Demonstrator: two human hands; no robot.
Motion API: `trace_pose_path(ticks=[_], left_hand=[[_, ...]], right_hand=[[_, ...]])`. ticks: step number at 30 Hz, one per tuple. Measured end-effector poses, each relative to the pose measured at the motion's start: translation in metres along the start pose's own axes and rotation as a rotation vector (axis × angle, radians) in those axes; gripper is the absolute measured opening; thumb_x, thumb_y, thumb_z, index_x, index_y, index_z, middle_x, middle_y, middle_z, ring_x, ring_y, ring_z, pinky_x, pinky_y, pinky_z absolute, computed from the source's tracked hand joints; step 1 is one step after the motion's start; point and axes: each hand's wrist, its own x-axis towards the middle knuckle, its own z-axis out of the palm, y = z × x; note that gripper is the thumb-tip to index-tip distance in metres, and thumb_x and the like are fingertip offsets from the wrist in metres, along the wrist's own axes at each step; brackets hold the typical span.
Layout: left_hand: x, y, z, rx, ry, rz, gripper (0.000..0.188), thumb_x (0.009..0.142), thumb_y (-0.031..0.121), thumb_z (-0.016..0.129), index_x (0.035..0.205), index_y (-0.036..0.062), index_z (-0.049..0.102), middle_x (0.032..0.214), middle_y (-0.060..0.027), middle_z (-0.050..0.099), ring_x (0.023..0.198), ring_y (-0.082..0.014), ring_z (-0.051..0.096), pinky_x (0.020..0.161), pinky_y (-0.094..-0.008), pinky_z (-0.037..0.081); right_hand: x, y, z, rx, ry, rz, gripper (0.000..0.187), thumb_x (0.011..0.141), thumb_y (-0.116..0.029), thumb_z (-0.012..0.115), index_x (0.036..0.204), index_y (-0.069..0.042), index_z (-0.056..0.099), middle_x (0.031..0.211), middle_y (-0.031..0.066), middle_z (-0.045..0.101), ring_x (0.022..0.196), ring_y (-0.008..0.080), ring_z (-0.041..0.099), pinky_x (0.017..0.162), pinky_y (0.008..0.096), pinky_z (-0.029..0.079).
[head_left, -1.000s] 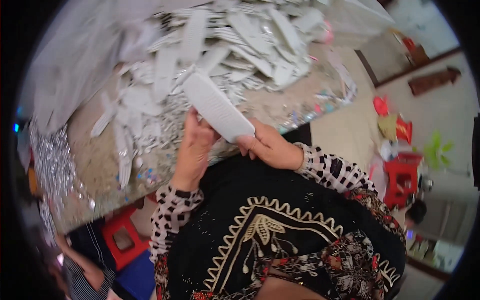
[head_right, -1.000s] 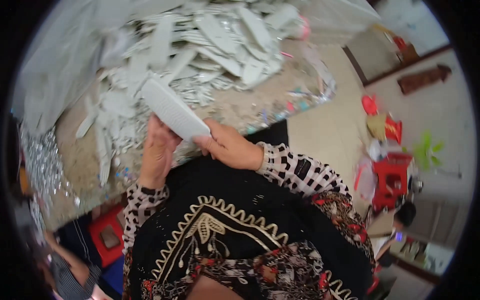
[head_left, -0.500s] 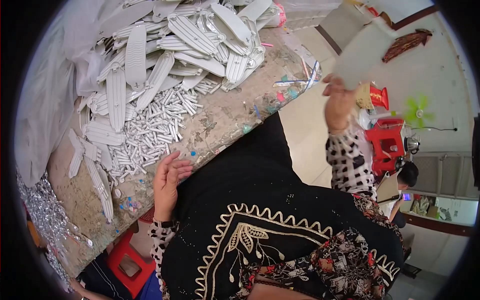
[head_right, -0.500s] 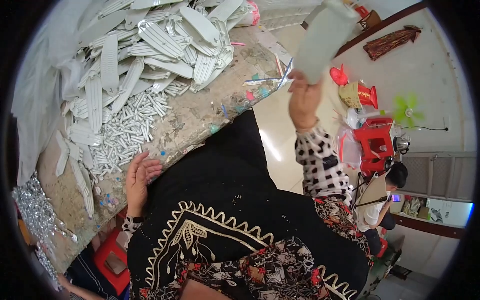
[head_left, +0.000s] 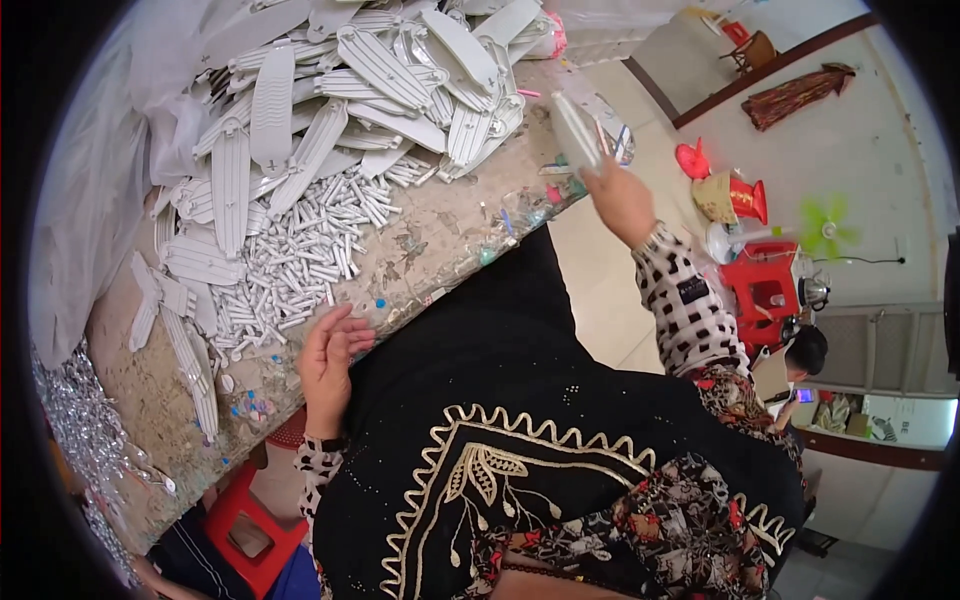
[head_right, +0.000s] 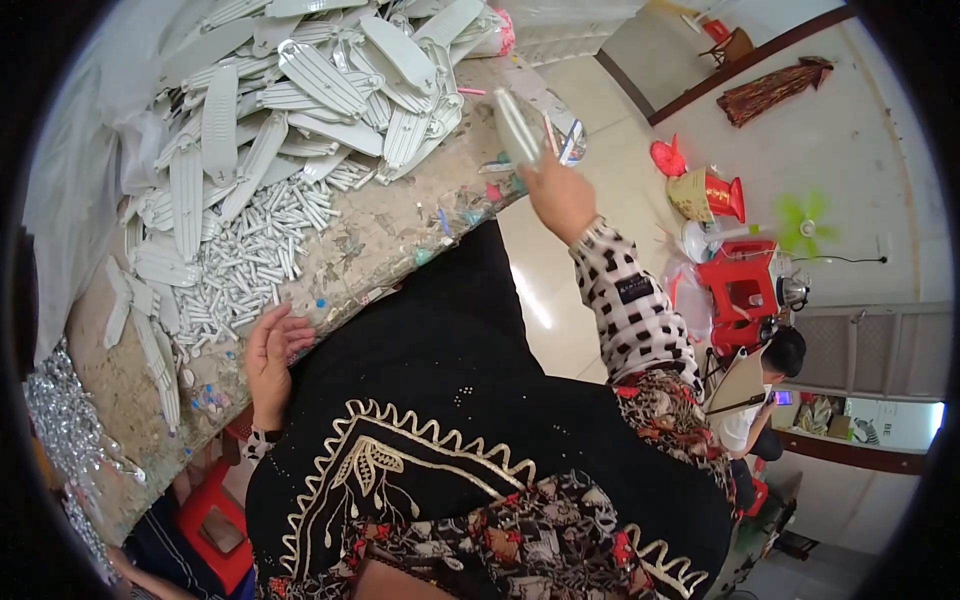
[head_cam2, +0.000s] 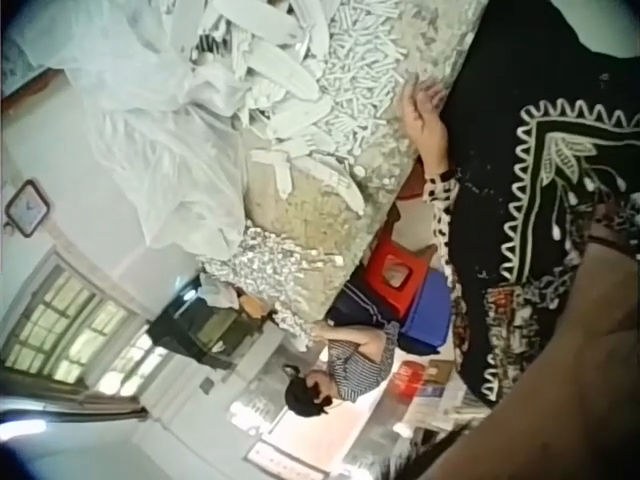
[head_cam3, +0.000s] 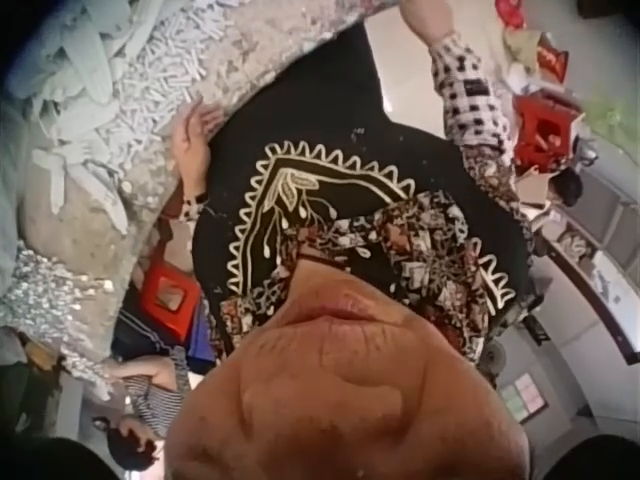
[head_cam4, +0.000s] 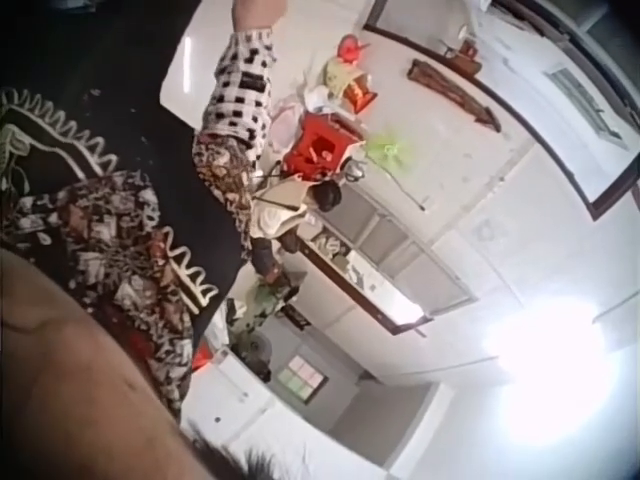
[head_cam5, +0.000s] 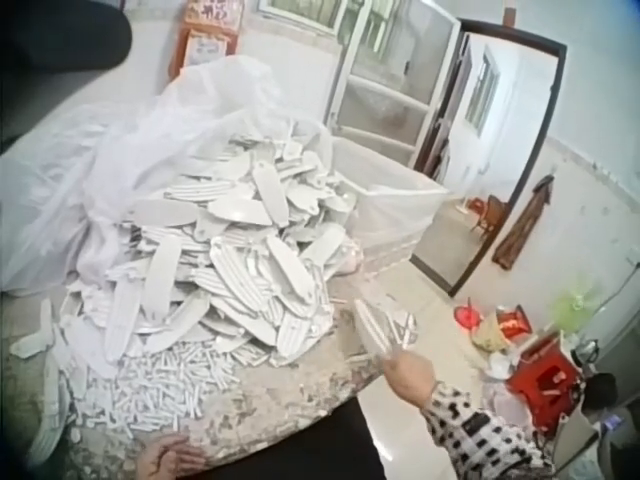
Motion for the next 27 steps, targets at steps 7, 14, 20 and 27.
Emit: trace_pose_path(ticks=[7, 14, 20, 27], left_hand=[[-0.003, -0.006, -0.003, 0.113, -0.006, 0.064, 0.038, 0.1, 0.023, 0.049, 0.124, -0.0062, 0.052, 0.105, -0.0156, 0.063, 0.09, -0.0185, 0.063, 0.079, -0.0297, 0.053], [-0.008, -0.006, -0.005, 0.129, 0.019, 0.072, 0.033, 0.1, 0.02, 0.049, 0.122, -0.0045, 0.055, 0.104, -0.0137, 0.063, 0.091, -0.0167, 0.063, 0.079, -0.0279, 0.053], [0.002, 0.035, 0.01, -0.054, -0.064, -0.071, 0.037, 0.1, 0.021, 0.049, 0.128, -0.0021, 0.05, 0.111, -0.015, 0.061, 0.099, -0.0203, 0.062, 0.088, -0.0315, 0.051], [0.028, 0.115, 0.049, -0.7, -0.163, 0.143, 0.082, 0.09, 0.058, 0.052, 0.147, 0.0057, 0.025, 0.144, -0.0215, 0.038, 0.131, -0.037, 0.041, 0.107, -0.0491, 0.037]], right_hand=[[-0.01, -0.015, -0.044, 0.453, 0.916, -0.571, 0.019, 0.095, -0.018, 0.051, 0.093, 0.0, 0.057, 0.072, 0.0145, 0.058, 0.06, 0.0269, 0.053, 0.057, 0.035, 0.043], [-0.04, -0.063, -0.081, 0.431, 0.353, -0.071, 0.019, 0.097, -0.016, 0.045, 0.097, 0.0, 0.054, 0.076, 0.0122, 0.06, 0.065, 0.0203, 0.058, 0.057, 0.0274, 0.043], [-0.08, -0.116, -0.059, 1.468, -0.849, -0.341, 0.041, 0.098, -0.032, 0.052, 0.128, -0.004, 0.044, 0.086, 0.0018, 0.056, 0.065, 0.0093, 0.055, 0.053, 0.0215, 0.039], [-0.083, -0.161, -0.04, 1.521, -1.315, -0.435, 0.046, 0.095, -0.041, 0.053, 0.118, -0.001, 0.05, 0.085, 0.0058, 0.057, 0.062, 0.0119, 0.053, 0.055, 0.0219, 0.036]])
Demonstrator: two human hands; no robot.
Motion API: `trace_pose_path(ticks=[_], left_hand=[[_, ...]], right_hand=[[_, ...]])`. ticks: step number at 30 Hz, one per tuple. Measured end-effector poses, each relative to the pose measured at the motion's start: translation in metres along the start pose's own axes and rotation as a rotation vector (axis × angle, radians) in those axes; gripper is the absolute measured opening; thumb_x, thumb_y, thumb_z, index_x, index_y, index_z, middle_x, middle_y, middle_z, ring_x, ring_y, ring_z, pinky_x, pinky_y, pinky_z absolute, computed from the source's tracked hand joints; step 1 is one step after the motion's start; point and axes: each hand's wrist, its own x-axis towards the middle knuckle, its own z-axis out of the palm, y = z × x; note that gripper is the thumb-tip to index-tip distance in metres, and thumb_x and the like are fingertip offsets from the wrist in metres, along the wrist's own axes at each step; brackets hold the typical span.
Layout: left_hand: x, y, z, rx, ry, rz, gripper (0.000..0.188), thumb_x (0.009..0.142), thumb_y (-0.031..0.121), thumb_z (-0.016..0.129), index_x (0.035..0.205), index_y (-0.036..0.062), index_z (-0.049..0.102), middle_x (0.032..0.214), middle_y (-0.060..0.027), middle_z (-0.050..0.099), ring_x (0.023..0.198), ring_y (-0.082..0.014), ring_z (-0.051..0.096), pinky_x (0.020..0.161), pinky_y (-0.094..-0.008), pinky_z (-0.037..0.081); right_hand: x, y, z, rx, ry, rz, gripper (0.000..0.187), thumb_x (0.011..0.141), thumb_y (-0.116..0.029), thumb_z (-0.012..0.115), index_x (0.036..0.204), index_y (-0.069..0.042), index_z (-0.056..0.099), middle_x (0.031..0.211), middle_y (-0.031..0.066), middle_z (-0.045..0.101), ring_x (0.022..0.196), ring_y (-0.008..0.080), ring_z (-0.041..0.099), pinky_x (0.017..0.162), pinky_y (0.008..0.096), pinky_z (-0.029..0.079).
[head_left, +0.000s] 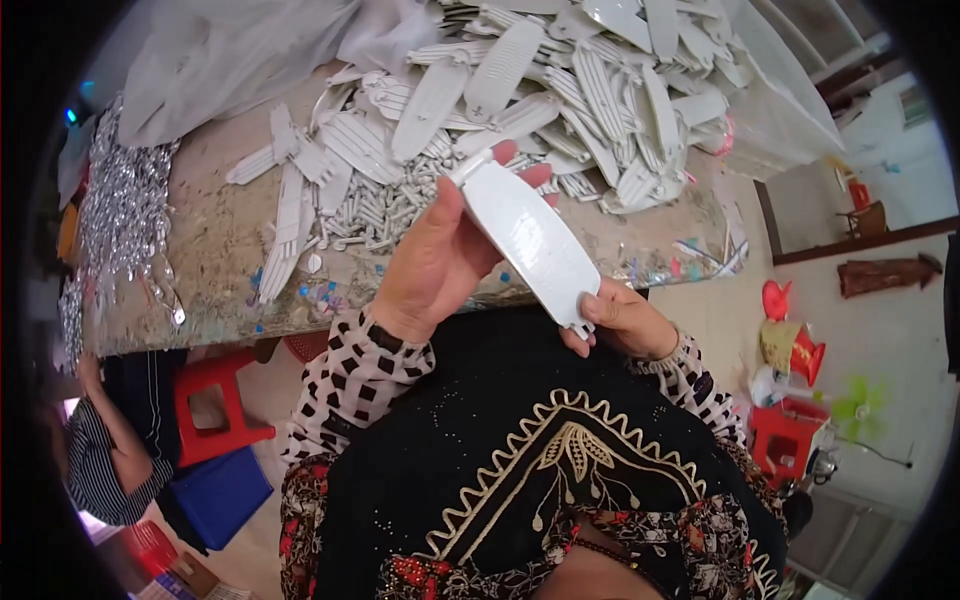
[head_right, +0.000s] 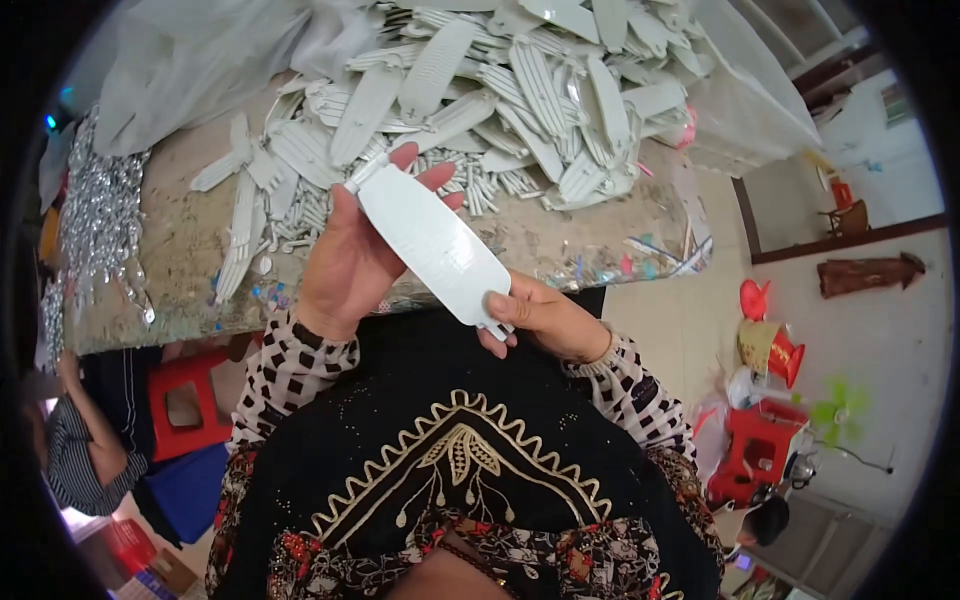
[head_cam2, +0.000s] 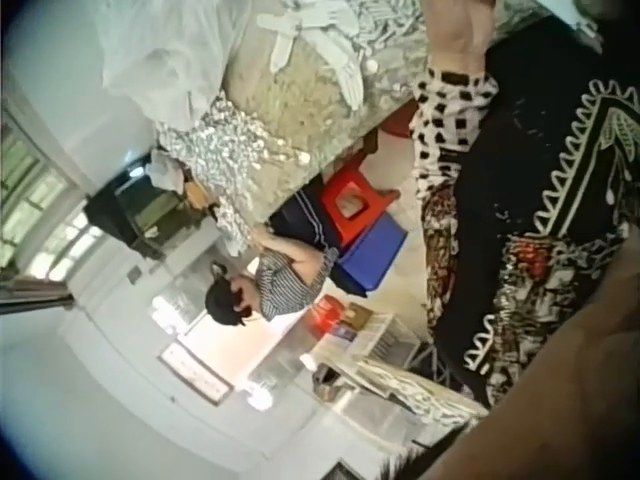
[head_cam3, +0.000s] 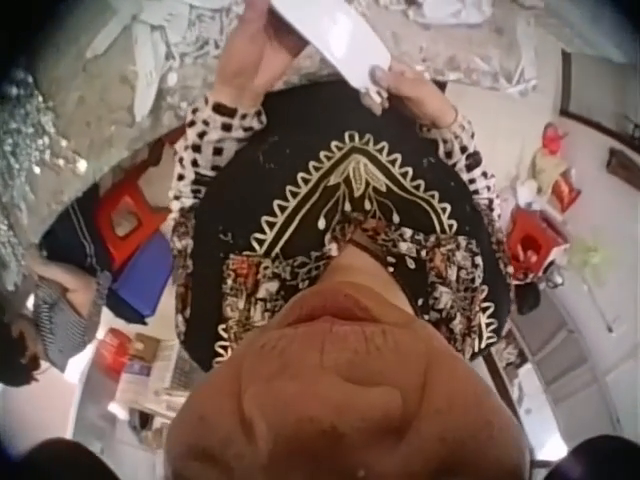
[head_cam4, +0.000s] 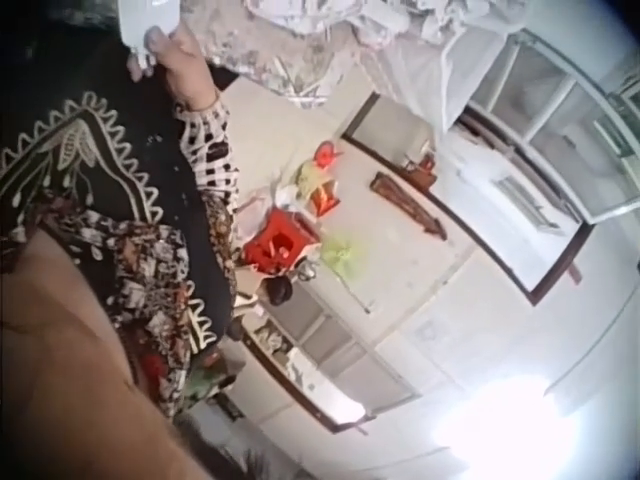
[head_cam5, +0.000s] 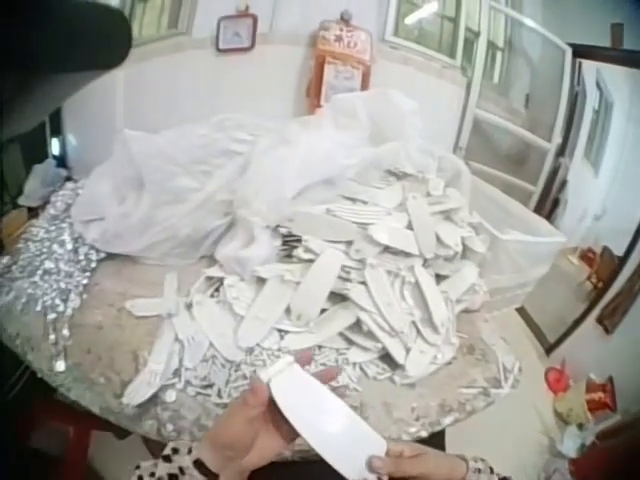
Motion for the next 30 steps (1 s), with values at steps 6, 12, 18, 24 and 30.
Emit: trace_pose_path(ticks=[6, 12, 18, 24, 30], left_hand=[[0.0, 0.002, 0.0, -0.096, -0.163, -0.02, 0.088, 0.083, 0.066, 0.054, 0.148, 0.0139, 0.026, 0.147, -0.022, 0.035, 0.134, -0.0426, 0.035, 0.111, -0.057, 0.028], [0.008, -0.005, -0.023, -0.118, -0.422, -0.014, 0.083, 0.085, 0.069, 0.049, 0.149, 0.0194, 0.029, 0.146, -0.0224, 0.037, 0.135, -0.0451, 0.032, 0.113, -0.0606, 0.017], [0.012, -0.019, -0.029, -0.345, -0.571, -0.012, 0.093, 0.082, 0.067, 0.054, 0.147, 0.006, 0.029, 0.141, -0.032, 0.037, 0.135, -0.044, 0.033, 0.111, -0.0543, 0.026], [0.017, -0.023, -0.03, -0.419, -0.645, -0.043, 0.094, 0.081, 0.068, 0.056, 0.146, 0.0048, 0.031, 0.142, -0.0332, 0.036, 0.136, -0.045, 0.032, 0.111, -0.0555, 0.025], [0.014, -0.012, -0.013, -0.109, -0.206, -0.146, 0.092, 0.082, 0.065, 0.057, 0.15, 0.012, 0.023, 0.151, -0.0208, 0.028, 0.137, -0.0445, 0.029, 0.113, -0.0575, 0.022]], right_hand=[[0.008, -0.002, -0.008, -0.212, -0.111, 0.018, 0.041, 0.099, -0.036, 0.051, 0.123, -0.004, 0.047, 0.09, 0.0008, 0.054, 0.076, 0.0076, 0.053, 0.063, 0.0215, 0.04], [0.008, 0.001, -0.008, -0.627, 0.015, -0.18, 0.035, 0.097, -0.027, 0.055, 0.118, 0.0, 0.049, 0.096, 0.0086, 0.059, 0.088, 0.0181, 0.059, 0.081, 0.0306, 0.046], [0.004, -0.002, -0.007, -0.809, 0.057, -0.223, 0.035, 0.095, -0.028, 0.058, 0.116, -0.001, 0.049, 0.098, 0.0153, 0.061, 0.09, 0.0285, 0.062, 0.078, 0.035, 0.047], [0.003, 0.003, -0.007, -0.93, 0.121, -0.28, 0.034, 0.093, -0.029, 0.059, 0.11, -0.002, 0.049, 0.09, 0.0167, 0.062, 0.083, 0.0366, 0.062, 0.07, 0.0385, 0.048], [-0.004, 0.013, -0.012, -0.576, 0.136, -0.137, 0.03, 0.095, -0.023, 0.057, 0.114, -0.001, 0.049, 0.092, 0.0053, 0.06, 0.078, 0.0111, 0.058, 0.07, 0.0265, 0.047]])
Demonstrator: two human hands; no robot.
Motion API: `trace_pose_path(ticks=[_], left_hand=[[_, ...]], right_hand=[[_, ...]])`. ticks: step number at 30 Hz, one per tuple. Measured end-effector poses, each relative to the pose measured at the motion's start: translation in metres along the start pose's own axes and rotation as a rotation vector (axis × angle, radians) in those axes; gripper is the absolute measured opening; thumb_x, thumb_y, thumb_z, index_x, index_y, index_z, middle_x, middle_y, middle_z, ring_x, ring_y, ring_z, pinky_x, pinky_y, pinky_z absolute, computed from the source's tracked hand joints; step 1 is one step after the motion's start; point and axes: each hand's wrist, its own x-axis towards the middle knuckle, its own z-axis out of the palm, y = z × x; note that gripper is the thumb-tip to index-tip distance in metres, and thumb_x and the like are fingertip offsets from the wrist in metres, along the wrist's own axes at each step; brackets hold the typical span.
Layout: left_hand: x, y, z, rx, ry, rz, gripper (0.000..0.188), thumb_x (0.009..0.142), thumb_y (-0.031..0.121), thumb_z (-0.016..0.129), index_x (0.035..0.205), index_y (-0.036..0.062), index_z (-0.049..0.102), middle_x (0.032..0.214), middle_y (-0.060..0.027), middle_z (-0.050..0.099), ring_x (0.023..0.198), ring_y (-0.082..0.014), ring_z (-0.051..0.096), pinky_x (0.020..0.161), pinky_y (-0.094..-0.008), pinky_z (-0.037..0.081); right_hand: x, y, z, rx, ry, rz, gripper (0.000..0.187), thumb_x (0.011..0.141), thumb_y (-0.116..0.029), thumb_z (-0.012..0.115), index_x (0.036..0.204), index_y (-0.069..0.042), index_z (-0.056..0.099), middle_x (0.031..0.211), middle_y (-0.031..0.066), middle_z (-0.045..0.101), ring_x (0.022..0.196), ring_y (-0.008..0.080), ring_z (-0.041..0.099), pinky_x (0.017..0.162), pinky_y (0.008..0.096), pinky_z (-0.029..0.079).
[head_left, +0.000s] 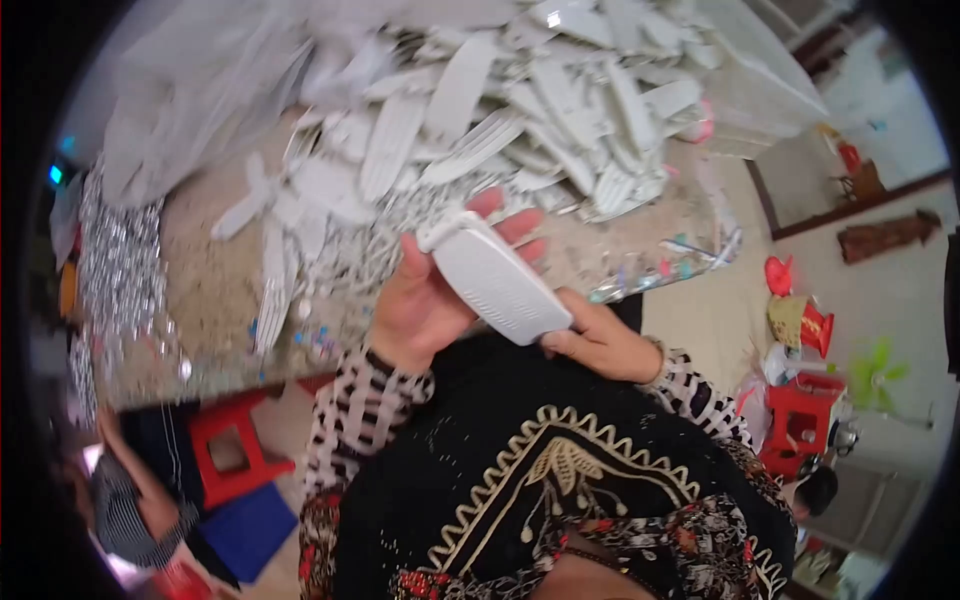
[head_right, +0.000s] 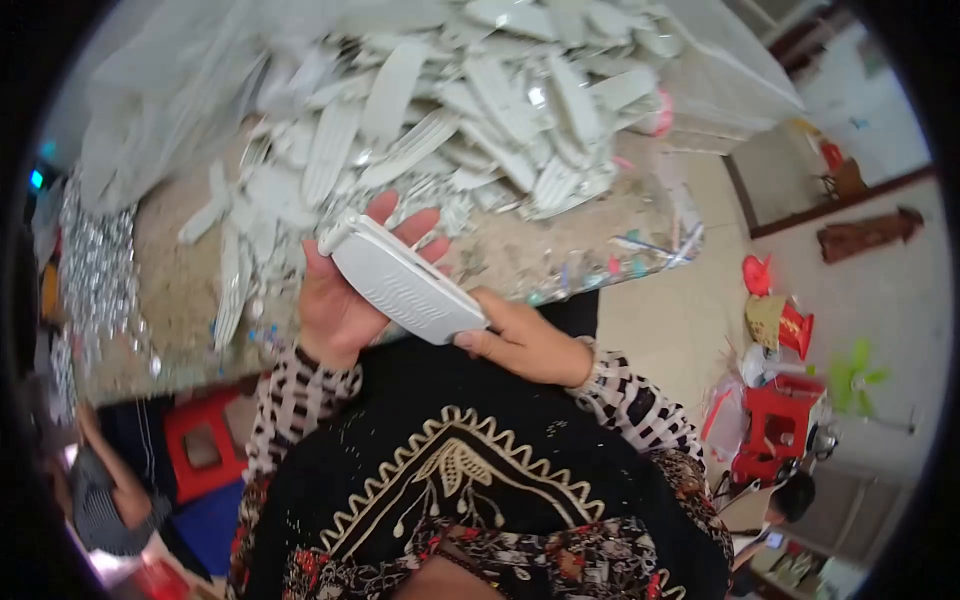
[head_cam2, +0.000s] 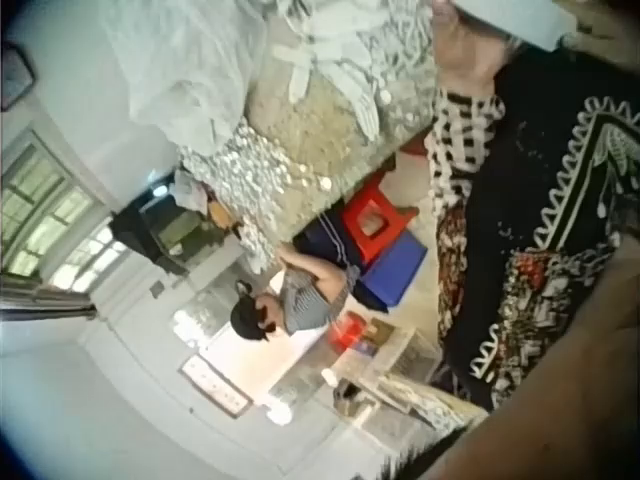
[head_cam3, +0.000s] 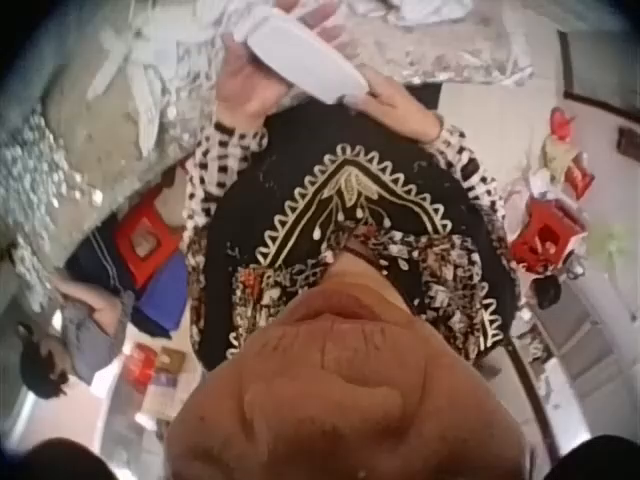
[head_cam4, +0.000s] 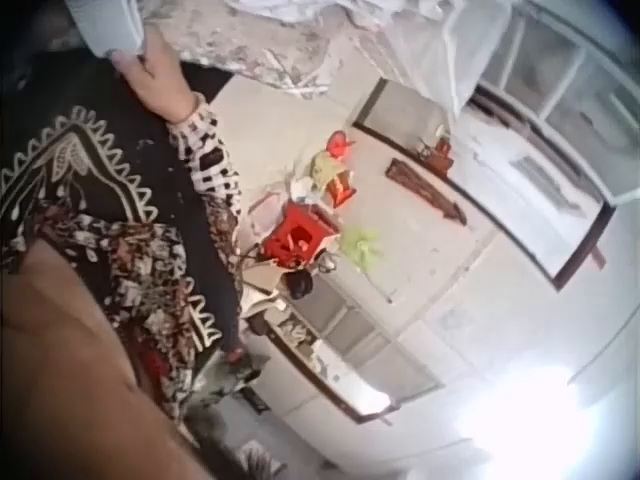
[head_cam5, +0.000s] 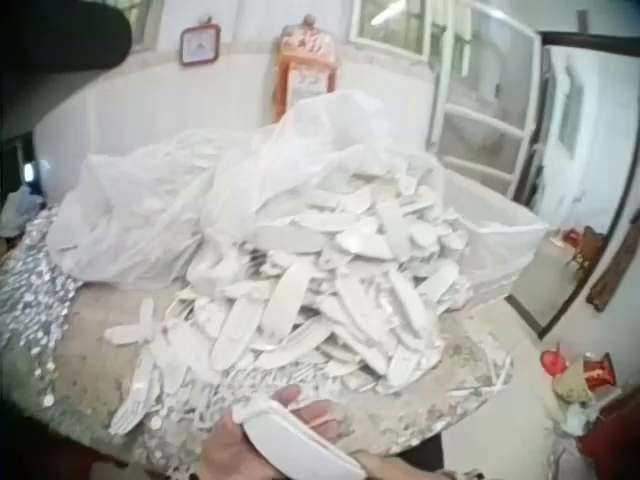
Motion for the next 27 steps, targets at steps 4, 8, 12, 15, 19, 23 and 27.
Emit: trace_pose_path(ticks=[4, 8, 12, 15, 19, 23, 27], left_hand=[[-0.017, -0.013, -0.034, 0.165, 0.252, -0.107, 0.073, 0.095, 0.055, 0.041, 0.148, 0.0088, 0.023, 0.15, -0.0172, 0.033, 0.133, -0.0338, 0.039, 0.11, -0.047, 0.033], [-0.045, -0.017, -0.043, -0.009, 0.288, -0.131, 0.064, 0.098, 0.038, 0.048, 0.149, 0.0113, 0.022, 0.148, -0.0192, 0.034, 0.13, -0.0374, 0.043, 0.109, -0.0478, 0.035], [-0.032, -0.01, -0.027, 0.042, 0.178, -0.027, 0.076, 0.092, 0.041, 0.058, 0.15, 0.009, 0.019, 0.148, -0.0195, 0.033, 0.132, -0.0383, 0.04, 0.109, -0.0478, 0.034], [-0.026, -0.001, -0.009, 0.117, 0.114, 0.024, 0.085, 0.089, 0.044, 0.063, 0.149, 0.0054, 0.017, 0.148, -0.0177, 0.033, 0.133, -0.0349, 0.04, 0.109, -0.0461, 0.035], [-0.025, 0.001, 0.009, 0.217, 0.14, 0.01, 0.083, 0.091, 0.046, 0.06, 0.149, 0.0043, 0.018, 0.147, -0.0148, 0.035, 0.13, -0.0265, 0.044, 0.108, -0.0416, 0.036], [-0.029, -0.001, 0.016, 0.314, 0.147, 0.024, 0.077, 0.094, 0.043, 0.056, 0.149, 0.0035, 0.017, 0.147, -0.0147, 0.035, 0.129, -0.0266, 0.045, 0.108, -0.0405, 0.036], [-0.026, -0.007, 0.017, 0.327, 0.099, 0.01, 0.077, 0.095, 0.042, 0.055, 0.149, 0.0031, 0.017, 0.147, -0.0152, 0.035, 0.129, -0.0276, 0.045, 0.107, -0.0408, 0.036]], right_hand=[[-0.006, 0.0, -0.019, 0.289, 0.059, 0.215, 0.025, 0.099, -0.029, 0.05, 0.108, -0.005, 0.052, 0.077, 0.0007, 0.058, 0.063, 0.0053, 0.053, 0.055, 0.0189, 0.04], [-0.016, -0.008, -0.049, 0.266, -0.068, 0.356, 0.025, 0.099, -0.028, 0.051, 0.107, -0.005, 0.055, 0.073, 0.0002, 0.058, 0.061, 0.0057, 0.054, 0.053, 0.0189, 0.041], [-0.012, -0.023, -0.05, 0.377, -0.018, 0.25, 0.036, 0.097, -0.034, 0.053, 0.114, -0.002, 0.054, 0.074, 0.0038, 0.059, 0.062, 0.0093, 0.057, 0.054, 0.0199, 0.043], [-0.003, -0.02, -0.032, 0.505, -0.036, 0.233, 0.044, 0.095, -0.04, 0.054, 0.116, -0.001, 0.052, 0.073, 0.008, 0.06, 0.063, 0.014, 0.059, 0.055, 0.0219, 0.043], [0.002, -0.003, -0.023, 0.617, -0.105, 0.174, 0.051, 0.093, -0.047, 0.054, 0.117, -0.001, 0.052, 0.07, 0.011, 0.061, 0.063, 0.0179, 0.059, 0.055, 0.0237, 0.041], [-0.001, -0.008, -0.022, 0.578, -0.127, 0.148, 0.051, 0.093, -0.046, 0.055, 0.118, -0.002, 0.052, 0.074, 0.0108, 0.063, 0.063, 0.0151, 0.057, 0.056, 0.0226, 0.04], [-0.012, -0.009, -0.022, 0.513, -0.099, 0.138, 0.051, 0.093, -0.045, 0.056, 0.122, -0.003, 0.051, 0.079, 0.01, 0.063, 0.065, 0.0119, 0.056, 0.057, 0.0215, 0.041]])
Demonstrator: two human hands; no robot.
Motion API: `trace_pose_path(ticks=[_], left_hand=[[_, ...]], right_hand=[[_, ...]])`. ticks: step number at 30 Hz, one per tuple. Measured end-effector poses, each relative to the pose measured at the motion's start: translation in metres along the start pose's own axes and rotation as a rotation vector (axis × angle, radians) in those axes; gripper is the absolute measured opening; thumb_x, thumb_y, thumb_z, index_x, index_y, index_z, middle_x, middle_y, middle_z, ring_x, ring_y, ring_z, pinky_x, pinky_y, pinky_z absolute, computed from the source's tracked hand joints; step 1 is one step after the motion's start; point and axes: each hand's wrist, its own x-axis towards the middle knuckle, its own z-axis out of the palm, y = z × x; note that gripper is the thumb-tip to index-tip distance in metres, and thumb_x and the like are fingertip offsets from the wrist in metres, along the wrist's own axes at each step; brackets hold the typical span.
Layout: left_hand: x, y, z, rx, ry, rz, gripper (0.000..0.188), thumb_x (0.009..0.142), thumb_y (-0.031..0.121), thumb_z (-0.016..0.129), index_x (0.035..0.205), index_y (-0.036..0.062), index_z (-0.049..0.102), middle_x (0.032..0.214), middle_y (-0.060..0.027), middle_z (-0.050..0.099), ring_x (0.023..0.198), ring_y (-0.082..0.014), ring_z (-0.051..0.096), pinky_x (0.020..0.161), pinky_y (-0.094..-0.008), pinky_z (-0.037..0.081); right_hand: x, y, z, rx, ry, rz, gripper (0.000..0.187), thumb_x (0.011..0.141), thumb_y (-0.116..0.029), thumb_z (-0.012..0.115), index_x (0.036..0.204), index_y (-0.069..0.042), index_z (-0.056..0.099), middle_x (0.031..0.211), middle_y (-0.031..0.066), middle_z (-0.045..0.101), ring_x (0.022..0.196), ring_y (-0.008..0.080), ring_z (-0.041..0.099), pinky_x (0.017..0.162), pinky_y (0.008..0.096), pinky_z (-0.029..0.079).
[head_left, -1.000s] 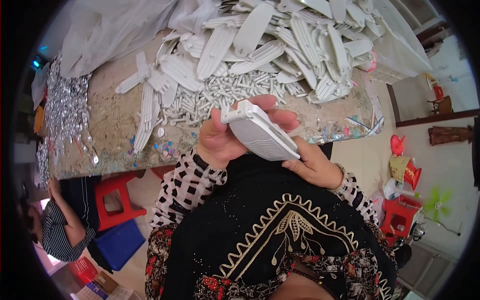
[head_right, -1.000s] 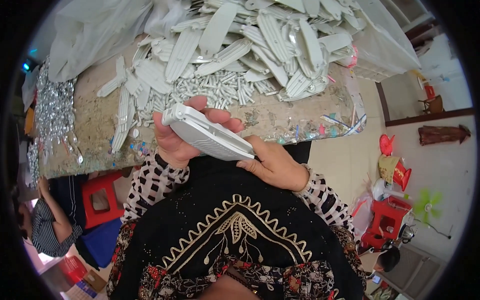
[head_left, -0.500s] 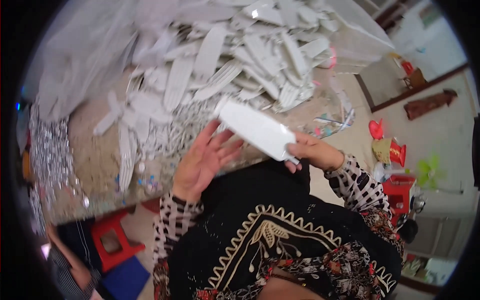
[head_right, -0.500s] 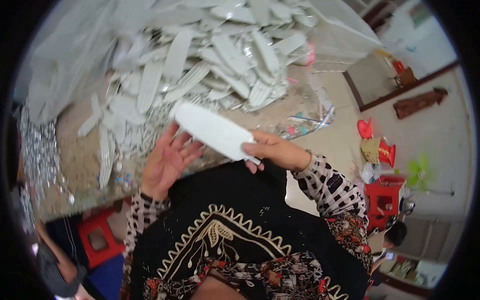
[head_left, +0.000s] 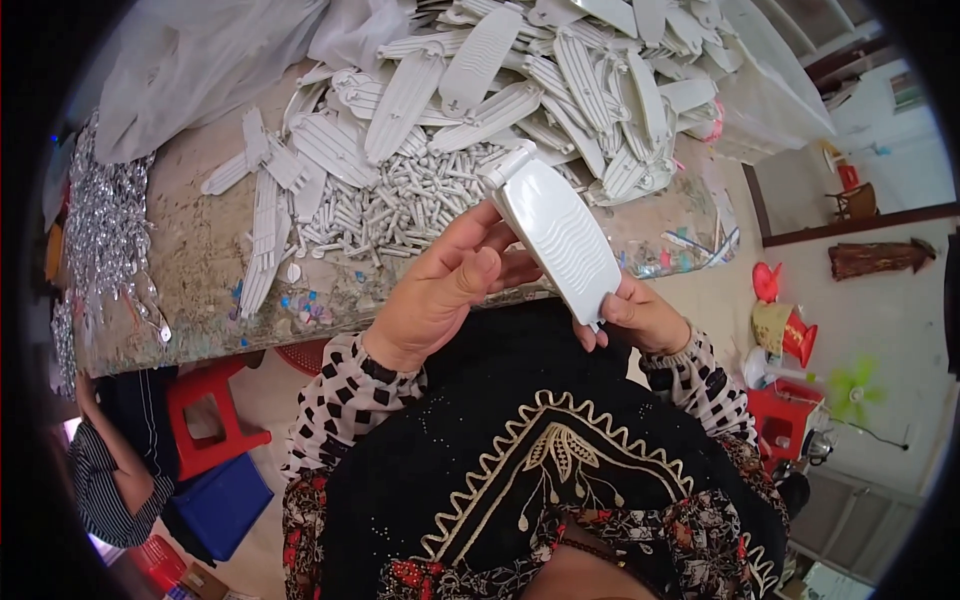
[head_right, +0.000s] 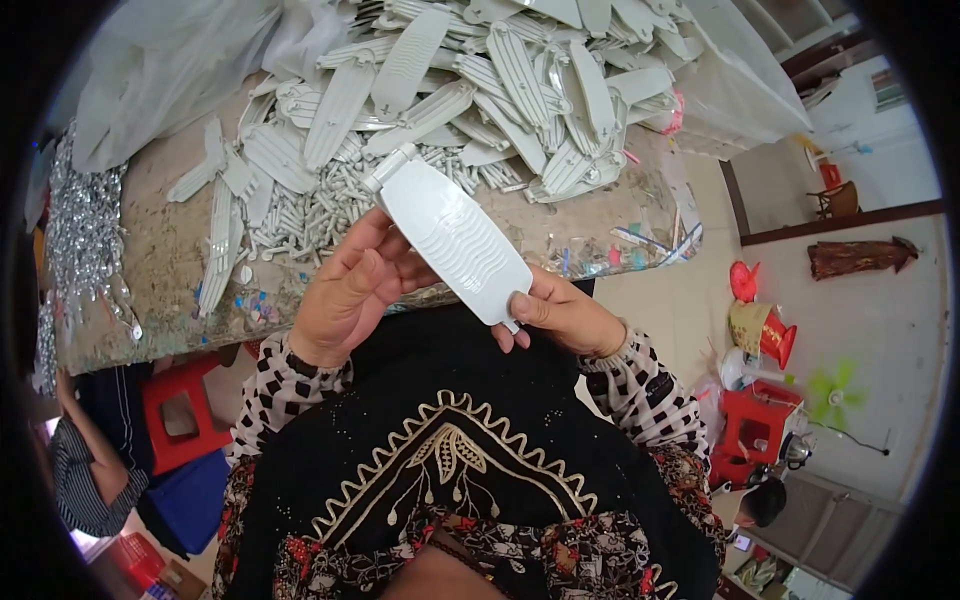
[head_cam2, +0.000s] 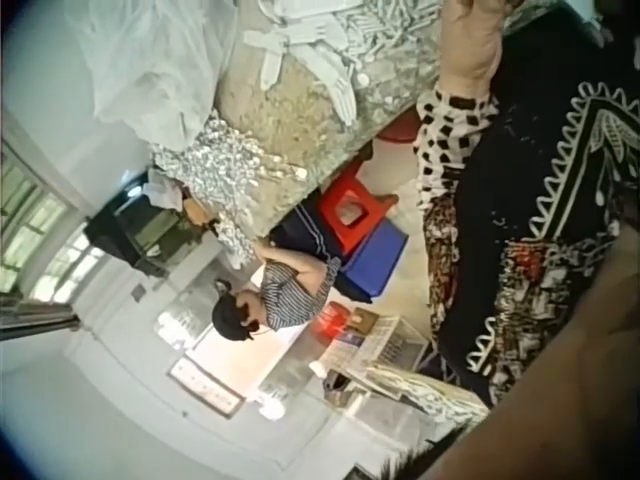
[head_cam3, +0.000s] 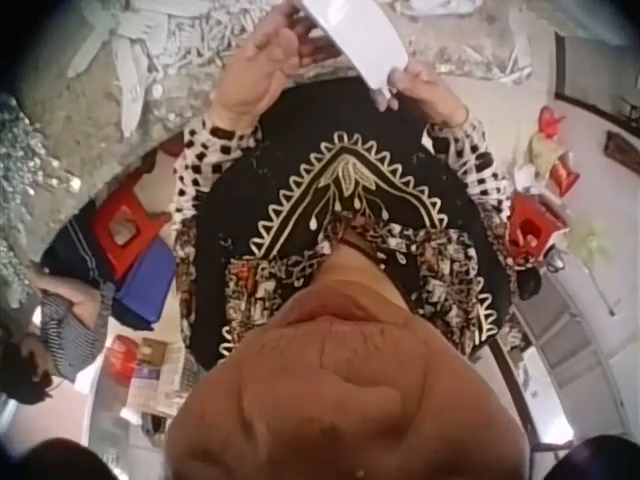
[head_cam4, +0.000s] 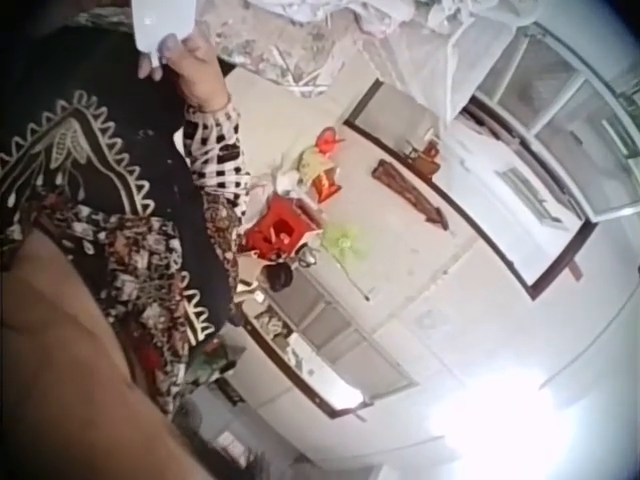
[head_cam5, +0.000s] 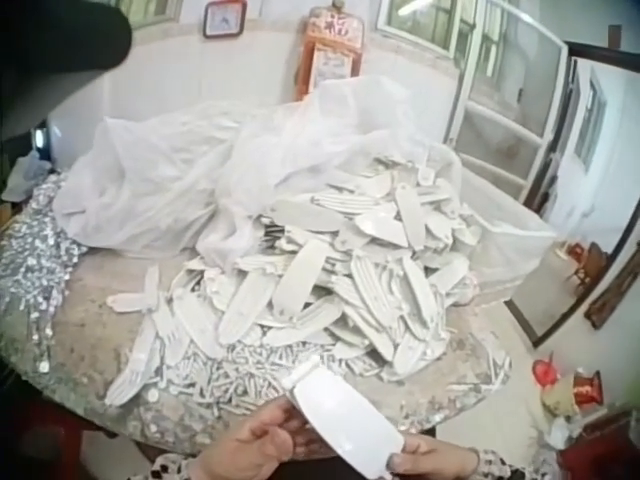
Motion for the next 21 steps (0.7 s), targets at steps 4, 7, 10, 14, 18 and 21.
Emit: trace_pose_path(ticks=[4, 7, 10, 14, 18, 21], left_hand=[[0.011, -0.01, -0.001, 0.003, -0.065, -0.053, 0.076, 0.095, 0.042, 0.056, 0.149, 0.0032, 0.018, 0.147, -0.0165, 0.036, 0.129, -0.0285, 0.046, 0.106, -0.0413, 0.038], [0.014, -0.02, -0.007, 0.095, 0.065, -0.077, 0.068, 0.096, 0.04, 0.054, 0.147, 0.0036, 0.028, 0.138, -0.0175, 0.047, 0.119, -0.0264, 0.054, 0.102, -0.0387, 0.042], [0.004, -0.044, -0.04, 0.418, 0.124, -0.16, 0.054, 0.098, 0.032, 0.051, 0.14, -0.0002, 0.038, 0.124, -0.0184, 0.057, 0.106, -0.0241, 0.062, 0.092, -0.0353, 0.049], [-0.011, -0.065, -0.066, 0.567, 0.141, -0.237, 0.044, 0.099, 0.029, 0.05, 0.13, -0.0025, 0.049, 0.108, -0.0147, 0.064, 0.09, -0.0177, 0.064, 0.08, -0.0283, 0.051], [-0.018, -0.068, -0.067, 0.569, 0.238, -0.246, 0.036, 0.1, 0.024, 0.05, 0.123, -0.0023, 0.055, 0.095, -0.0101, 0.066, 0.078, -0.0134, 0.063, 0.072, -0.0245, 0.05], [-0.019, -0.069, -0.063, 0.581, 0.238, -0.23, 0.034, 0.099, 0.023, 0.051, 0.122, -0.0019, 0.056, 0.093, -0.0091, 0.065, 0.077, -0.013, 0.062, 0.071, -0.0244, 0.049]], right_hand=[[-0.014, 0.002, -0.006, 0.001, 0.064, -0.004, 0.049, 0.094, -0.041, 0.055, 0.125, -0.003, 0.048, 0.078, 0.0087, 0.062, 0.066, 0.0104, 0.056, 0.057, 0.0207, 0.041], [-0.035, 0.008, -0.022, -0.105, 0.225, -0.015, 0.041, 0.097, -0.032, 0.051, 0.127, -0.004, 0.046, 0.079, 0.0062, 0.062, 0.066, 0.0092, 0.056, 0.058, 0.0207, 0.043], [-0.057, 0.012, -0.049, -0.316, 0.68, -0.211, 0.029, 0.1, -0.028, 0.048, 0.116, -0.003, 0.049, 0.076, 0.0039, 0.059, 0.063, 0.0091, 0.054, 0.055, 0.0211, 0.042], [-0.086, 0.011, -0.074, -0.861, 1.228, -0.306, 0.025, 0.101, -0.027, 0.048, 0.106, -0.002, 0.05, 0.074, 0.0021, 0.056, 0.061, 0.008, 0.051, 0.055, 0.0218, 0.041], [-0.092, 0.021, -0.086, -0.982, 1.46, -0.394, 0.026, 0.1, -0.028, 0.049, 0.102, -0.002, 0.051, 0.074, 0.0016, 0.056, 0.062, 0.0089, 0.05, 0.056, 0.0237, 0.041], [-0.091, 0.027, -0.096, -1.095, 1.537, -0.432, 0.026, 0.1, -0.028, 0.049, 0.103, -0.002, 0.051, 0.074, 0.0021, 0.057, 0.063, 0.0097, 0.051, 0.056, 0.0253, 0.042]])
